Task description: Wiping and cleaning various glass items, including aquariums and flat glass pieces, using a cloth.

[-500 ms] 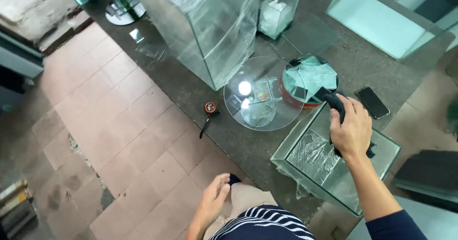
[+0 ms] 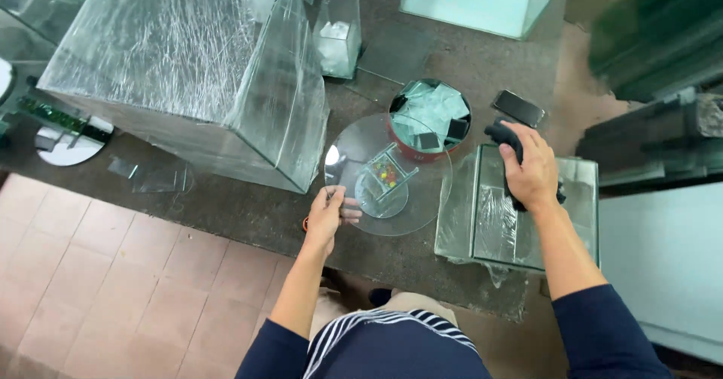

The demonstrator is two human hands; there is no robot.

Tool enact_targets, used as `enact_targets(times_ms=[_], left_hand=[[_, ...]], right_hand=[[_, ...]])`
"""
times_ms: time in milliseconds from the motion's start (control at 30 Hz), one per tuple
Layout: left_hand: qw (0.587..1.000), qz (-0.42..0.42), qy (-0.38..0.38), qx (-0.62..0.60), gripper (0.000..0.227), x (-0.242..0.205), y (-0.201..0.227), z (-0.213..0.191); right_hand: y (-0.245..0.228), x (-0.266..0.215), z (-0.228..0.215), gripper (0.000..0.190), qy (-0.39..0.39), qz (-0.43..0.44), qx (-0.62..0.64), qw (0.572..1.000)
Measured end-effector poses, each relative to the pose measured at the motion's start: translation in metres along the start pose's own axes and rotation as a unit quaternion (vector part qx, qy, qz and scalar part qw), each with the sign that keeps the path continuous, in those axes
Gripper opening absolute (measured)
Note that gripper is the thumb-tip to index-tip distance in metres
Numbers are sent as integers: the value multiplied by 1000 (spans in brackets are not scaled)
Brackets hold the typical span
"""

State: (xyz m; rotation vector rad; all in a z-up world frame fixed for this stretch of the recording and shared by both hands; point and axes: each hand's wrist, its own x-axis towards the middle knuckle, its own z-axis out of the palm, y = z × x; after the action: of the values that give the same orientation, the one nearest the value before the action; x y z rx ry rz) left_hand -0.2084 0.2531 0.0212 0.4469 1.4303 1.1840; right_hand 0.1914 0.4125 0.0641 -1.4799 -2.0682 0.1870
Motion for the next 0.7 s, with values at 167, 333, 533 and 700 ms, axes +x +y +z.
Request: enact_targets(times_ms=[167, 333, 533, 700], left_hand=[[995, -39, -89, -20, 18, -2, -15, -17], [983, -60, -169, -38, 18, 2, -8, -33], [970, -35, -235, 41, 35, 7, -7, -46], [965, 17, -238, 109, 30, 16, -18, -49]], right_hand=[[-84, -11, -11, 39, 40, 20, 95, 994], [-152, -33, 59, 42, 4, -7, 77, 997], [-207, -57, 126, 55, -174, -108, -86, 975], [-181, 11, 156, 55, -162, -171, -96, 967]])
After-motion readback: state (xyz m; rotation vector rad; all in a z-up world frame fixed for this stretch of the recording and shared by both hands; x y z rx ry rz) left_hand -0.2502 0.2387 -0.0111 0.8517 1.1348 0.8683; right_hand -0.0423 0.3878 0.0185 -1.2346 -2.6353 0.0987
